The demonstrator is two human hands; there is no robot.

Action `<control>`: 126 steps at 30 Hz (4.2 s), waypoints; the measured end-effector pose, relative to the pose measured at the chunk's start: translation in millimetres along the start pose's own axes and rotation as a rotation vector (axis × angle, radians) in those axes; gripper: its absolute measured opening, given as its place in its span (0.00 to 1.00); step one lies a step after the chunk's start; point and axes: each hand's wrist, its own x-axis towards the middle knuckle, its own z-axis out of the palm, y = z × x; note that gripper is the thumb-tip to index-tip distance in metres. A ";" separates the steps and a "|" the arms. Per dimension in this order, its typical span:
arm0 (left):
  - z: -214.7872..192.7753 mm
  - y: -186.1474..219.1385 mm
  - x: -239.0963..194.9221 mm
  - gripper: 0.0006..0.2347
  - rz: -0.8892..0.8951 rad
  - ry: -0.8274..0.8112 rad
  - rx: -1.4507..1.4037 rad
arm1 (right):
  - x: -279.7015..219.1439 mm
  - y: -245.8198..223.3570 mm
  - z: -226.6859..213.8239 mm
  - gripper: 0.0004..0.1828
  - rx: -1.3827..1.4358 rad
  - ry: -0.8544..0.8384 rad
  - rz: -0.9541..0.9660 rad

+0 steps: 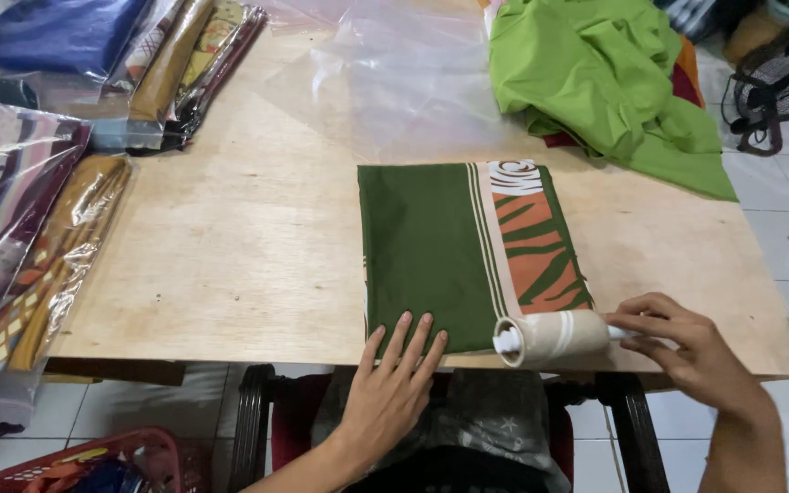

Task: The person folds a green patterned cloth on a wooden table, using a white rolling pin to smooth the fabric. They then place the folded cloth into a clear plastic bag and seal it.

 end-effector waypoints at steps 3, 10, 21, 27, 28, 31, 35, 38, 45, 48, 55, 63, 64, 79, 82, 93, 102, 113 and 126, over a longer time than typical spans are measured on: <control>-1.0 -2.1 1.6 0.30 -0.007 0.012 0.011 | 8.9 -8.9 13.0 0.23 -0.045 -0.008 0.049; -2.8 -8.1 4.7 0.25 -0.025 0.032 -0.060 | 11.8 -12.3 17.1 0.27 -0.051 -0.140 -0.052; -28.6 -26.3 16.3 0.18 -0.001 0.379 -0.288 | 23.4 -30.2 40.2 0.29 -0.097 -0.115 -0.191; -30.1 -35.1 16.3 0.17 0.007 0.458 -0.207 | 24.8 -44.8 53.3 0.22 -0.048 -0.020 -0.228; -29.9 -35.4 16.1 0.17 0.008 0.458 -0.207 | 26.6 -46.7 54.8 0.22 -0.049 -0.018 -0.227; -29.9 -37.0 16.0 0.16 0.004 0.454 -0.209 | 29.6 -55.6 58.3 0.22 -0.193 -0.023 -0.325; -30.9 -38.2 14.7 0.15 -0.016 0.480 -0.247 | 26.3 -56.5 70.6 0.32 -0.186 0.004 -0.323; -24.4 -39.6 8.8 0.16 -0.013 0.506 -0.275 | 30.0 -57.3 79.8 0.38 -0.222 -0.006 -0.320; -11.7 -42.3 -2.0 0.19 0.024 0.621 -0.280 | 38.2 -66.3 112.4 0.32 -0.350 0.119 -0.444; -16.6 -42.6 1.1 0.21 0.041 0.609 -0.277 | 42.6 -80.6 110.3 0.31 -0.295 0.192 -0.487; -26.0 -42.1 5.5 0.18 0.050 0.580 -0.237 | 45.0 -73.1 119.8 0.34 -0.365 0.170 -0.470; -29.6 -40.8 8.0 0.15 0.069 0.555 -0.215 | 46.8 -73.8 116.7 0.29 -0.352 0.280 -0.504; -28.0 -40.5 6.8 0.15 0.069 0.554 -0.215 | 46.9 -72.8 117.3 0.29 -0.352 0.280 -0.504; -28.1 -39.9 8.4 0.14 0.048 0.536 -0.194 | 48.6 -60.7 112.7 0.32 -0.355 0.229 -0.435; -26.6 -39.7 9.3 0.15 0.043 0.521 -0.180 | 48.0 -56.8 112.2 0.32 -0.288 0.281 -0.420; -24.6 -41.1 9.5 0.21 -0.110 0.351 -0.202 | 50.5 -61.1 91.5 0.31 -0.294 0.268 -0.363; -29.6 -44.4 14.7 0.18 -0.138 0.252 -0.154 | 33.7 -31.6 49.8 0.18 -0.053 -0.116 -0.353; -23.7 -43.1 17.2 0.14 -0.160 0.266 -0.106 | -2.2 5.1 -11.2 0.27 -0.066 -0.100 -0.051; -26.2 -43.9 17.5 0.16 -0.157 0.290 -0.091 | -9.4 15.8 -3.4 0.23 -0.027 0.024 0.292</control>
